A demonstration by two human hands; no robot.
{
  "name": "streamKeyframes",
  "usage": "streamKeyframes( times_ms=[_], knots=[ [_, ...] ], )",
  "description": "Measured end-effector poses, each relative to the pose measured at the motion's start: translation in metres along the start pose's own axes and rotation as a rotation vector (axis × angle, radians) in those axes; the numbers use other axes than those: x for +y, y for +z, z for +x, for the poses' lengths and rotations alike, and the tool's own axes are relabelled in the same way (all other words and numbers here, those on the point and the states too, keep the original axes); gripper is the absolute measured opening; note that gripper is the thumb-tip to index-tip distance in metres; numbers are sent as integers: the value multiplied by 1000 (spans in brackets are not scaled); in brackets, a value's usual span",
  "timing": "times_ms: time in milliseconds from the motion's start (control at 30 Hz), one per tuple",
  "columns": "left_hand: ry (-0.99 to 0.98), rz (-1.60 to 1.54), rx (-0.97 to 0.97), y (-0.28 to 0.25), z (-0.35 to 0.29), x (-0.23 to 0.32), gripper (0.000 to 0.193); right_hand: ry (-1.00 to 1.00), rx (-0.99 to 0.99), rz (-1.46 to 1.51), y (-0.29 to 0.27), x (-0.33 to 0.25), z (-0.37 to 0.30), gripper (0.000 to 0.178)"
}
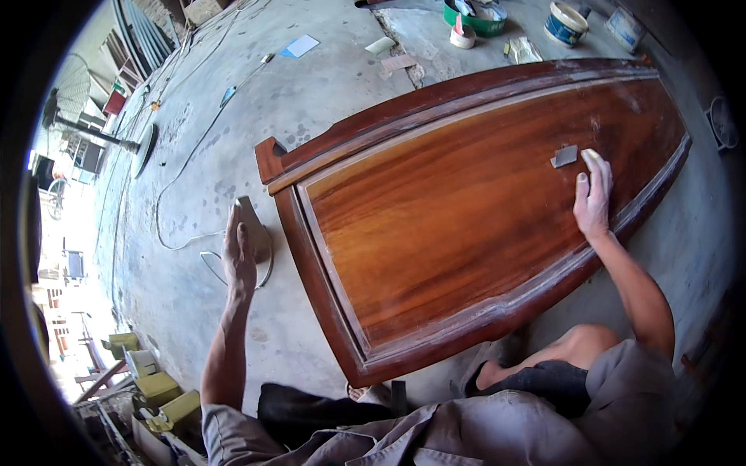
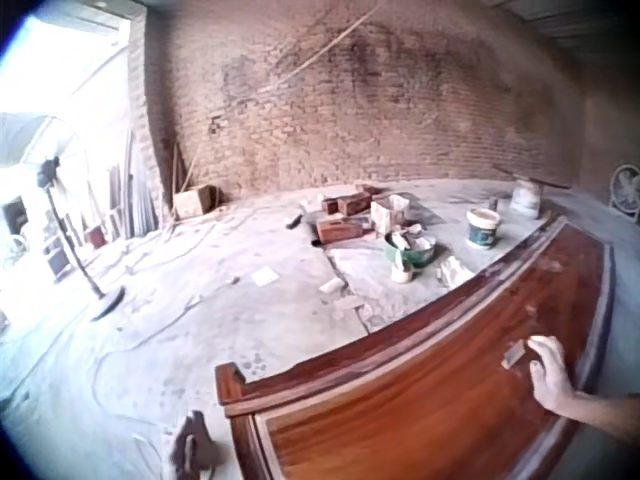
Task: The person sands a wooden door with a sanding block, then uses an electric sander on a wooden table. The person moves between the two pieces of furniture and handles the tools and power cord.
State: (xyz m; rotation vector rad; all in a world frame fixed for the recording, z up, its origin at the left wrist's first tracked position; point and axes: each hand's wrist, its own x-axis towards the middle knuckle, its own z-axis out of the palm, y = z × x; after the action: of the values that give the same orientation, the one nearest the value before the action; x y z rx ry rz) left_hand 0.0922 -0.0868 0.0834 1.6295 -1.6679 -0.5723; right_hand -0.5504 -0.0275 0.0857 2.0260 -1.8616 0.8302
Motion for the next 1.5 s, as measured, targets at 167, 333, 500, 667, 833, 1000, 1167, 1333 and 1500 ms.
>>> streamKeyframes(
  times_ms=[167, 333, 500, 667, 833, 1000, 1167, 1333, 1500],
  knots=[
    [-81, -708, 140, 47, -38, 65, 71, -477, -113, 592, 20, -212, 83, 38],
    [-251, -922, 34, 66, -51, 92, 40, -219, -618, 1112, 86, -345, 78, 56],
    [-536, -1066, 182, 70, -71, 88, 23, 279, -1088, 1577, 100, -362, 72, 45],
    [-534, -1085, 106, 65, -78, 98, 16, 240, -1086, 1552, 92, -352, 79, 30],
    [-730, -1176, -101, 42, -64, 102, 13, -672, -750, 707, 59, -338, 71, 75],
    [-622, -1053, -144, 40, -50, 95, 23, -896, -497, 789, 102, -327, 84, 73],
    [-487, -561, 203, 70, -58, 20, 51, -1074, -339, 271, 139, -266, 151, 77],
    [-792, -1171, -238, 75, -88, 42, 38, -1097, -571, 93, 142, -195, 184, 80],
    [-812, -1217, -226, 76, -88, 44, 40, -1245, -463, 76, 181, -291, 182, 80]
  ],
)
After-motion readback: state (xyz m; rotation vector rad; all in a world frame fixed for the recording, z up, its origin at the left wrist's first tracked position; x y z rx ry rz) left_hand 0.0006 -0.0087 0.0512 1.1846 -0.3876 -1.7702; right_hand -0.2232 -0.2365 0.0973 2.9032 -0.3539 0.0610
